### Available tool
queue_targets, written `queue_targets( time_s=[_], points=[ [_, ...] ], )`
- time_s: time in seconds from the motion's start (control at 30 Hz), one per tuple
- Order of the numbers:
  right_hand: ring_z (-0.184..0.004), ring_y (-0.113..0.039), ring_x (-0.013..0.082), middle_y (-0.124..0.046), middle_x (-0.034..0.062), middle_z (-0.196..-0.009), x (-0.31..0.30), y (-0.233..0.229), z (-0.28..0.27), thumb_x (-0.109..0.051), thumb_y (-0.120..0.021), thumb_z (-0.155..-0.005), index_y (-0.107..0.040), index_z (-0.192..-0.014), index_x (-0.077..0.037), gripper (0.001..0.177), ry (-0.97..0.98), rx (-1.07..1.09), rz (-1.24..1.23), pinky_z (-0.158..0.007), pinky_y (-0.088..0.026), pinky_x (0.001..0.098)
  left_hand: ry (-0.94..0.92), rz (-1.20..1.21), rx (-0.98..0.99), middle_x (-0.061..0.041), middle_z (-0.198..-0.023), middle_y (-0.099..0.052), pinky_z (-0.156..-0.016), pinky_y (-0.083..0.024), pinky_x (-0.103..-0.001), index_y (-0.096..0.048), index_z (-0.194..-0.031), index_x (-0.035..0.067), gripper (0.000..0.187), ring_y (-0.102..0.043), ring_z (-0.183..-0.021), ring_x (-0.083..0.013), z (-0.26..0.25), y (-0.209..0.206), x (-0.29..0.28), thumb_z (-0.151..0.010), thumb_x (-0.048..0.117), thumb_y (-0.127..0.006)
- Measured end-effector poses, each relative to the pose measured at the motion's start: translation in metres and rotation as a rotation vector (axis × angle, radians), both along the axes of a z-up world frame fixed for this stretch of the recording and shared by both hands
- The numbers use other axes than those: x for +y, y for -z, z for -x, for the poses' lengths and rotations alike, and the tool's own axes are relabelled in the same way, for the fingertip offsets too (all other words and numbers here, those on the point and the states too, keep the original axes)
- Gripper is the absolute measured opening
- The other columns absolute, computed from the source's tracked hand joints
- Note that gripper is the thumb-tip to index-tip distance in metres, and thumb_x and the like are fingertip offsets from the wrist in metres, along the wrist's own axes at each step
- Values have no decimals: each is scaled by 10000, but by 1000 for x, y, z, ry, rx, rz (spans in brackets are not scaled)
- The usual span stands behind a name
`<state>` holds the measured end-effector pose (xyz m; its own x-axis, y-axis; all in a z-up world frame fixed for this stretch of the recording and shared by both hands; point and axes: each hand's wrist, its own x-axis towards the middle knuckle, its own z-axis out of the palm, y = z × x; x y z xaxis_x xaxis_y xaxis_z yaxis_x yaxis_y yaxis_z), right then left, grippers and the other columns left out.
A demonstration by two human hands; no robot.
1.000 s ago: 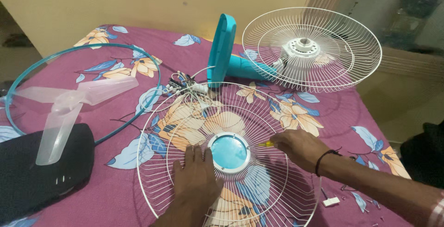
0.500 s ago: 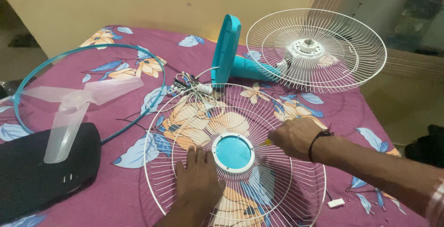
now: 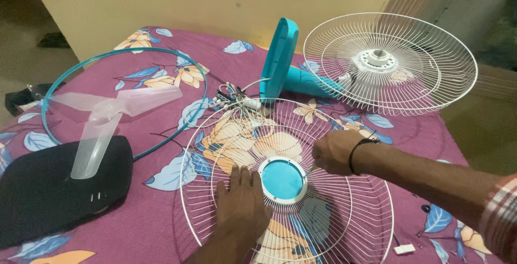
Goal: The person uses a screwdriver to tighten screws on the central hub of a disassembled fan cage. The fan blades and motor housing are visible nearby on the table.
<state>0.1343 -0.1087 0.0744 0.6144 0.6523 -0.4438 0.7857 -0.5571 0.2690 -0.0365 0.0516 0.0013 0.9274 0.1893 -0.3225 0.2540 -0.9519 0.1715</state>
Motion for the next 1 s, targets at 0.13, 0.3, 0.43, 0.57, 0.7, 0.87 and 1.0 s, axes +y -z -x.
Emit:
queue_targets(
  time_s=[0.13, 0.3, 0.43, 0.57, 0.7, 0.87, 1.0],
  points=[
    [-950, -730, 318, -758, 122, -997, 2, 2, 5, -360, -585, -946, -763, -1002, -130, 296, 218, 29, -72, -852, -590, 475, 4, 2, -38, -210, -1661, -165, -1198, -218, -623, -189, -1573, 24, 882, -91, -1556, -365, -6, 4, -2, -955, 452, -650],
    [-981, -745, 330, -768, 154, -1041, 5, 3, 16, -337, -596, -956, -768, -1040, -87, 315, 400, 21, -125, -857, -602, 494, 13, 5, -94, -209, -1643, -189, -1186, -221, -630, -204, -1555, 8, 887, -109, -1545, -370, -7, 8, -7, -942, 463, -656],
    [-971, -761, 335, -765, 185, -1044, 4, 2, 21, -347, -611, -967, -736, -1097, -82, 321, 513, 30, -169, -858, -607, 488, 40, 10, -82, -227, -1635, -198, -1164, -245, -635, -195, -1553, -12, 900, -115, -1545, -372, -1, 9, -12, -947, 474, -649],
    [-966, -757, 349, -758, 215, -1046, -1, 8, 17, -352, -628, -967, -740, -1104, -51, 350, 539, 53, -193, -862, -605, 480, 53, 20, -71, -228, -1633, -224, -1180, -238, -624, -215, -1553, -20, 866, -120, -1551, -380, 7, 7, -13, -963, 450, -639],
    [-928, -771, 324, -776, 208, -1037, -21, 34, -2, -379, -617, -985, -735, -1075, -47, 363, 608, 107, -243, -826, -599, 460, 37, 5, -39, -205, -1643, -191, -1193, -218, -619, -192, -1560, 9, 872, -95, -1552, -366, 5, 3, -13, -963, 467, -635],
    [-773, -725, 128, -818, 62, -938, -70, 85, -14, -368, -586, -988, -889, -938, -105, 404, 562, 325, -512, -711, -540, 321, 12, -11, -34, -194, -1652, -177, -1195, -230, -614, -189, -1568, 21, 880, -93, -1557, -353, 7, 2, -11, -958, 461, -648],
    [-524, -441, 154, -563, 49, -678, -97, 102, 6, -321, -580, -1019, -820, -1038, -56, 358, 953, 515, -687, -493, -364, 347, -1, -27, -87, -184, -1642, -194, -1188, -242, -617, -216, -1554, 37, 866, -105, -1552, -350, 7, 5, -6, -933, 444, -660]
  ],
)
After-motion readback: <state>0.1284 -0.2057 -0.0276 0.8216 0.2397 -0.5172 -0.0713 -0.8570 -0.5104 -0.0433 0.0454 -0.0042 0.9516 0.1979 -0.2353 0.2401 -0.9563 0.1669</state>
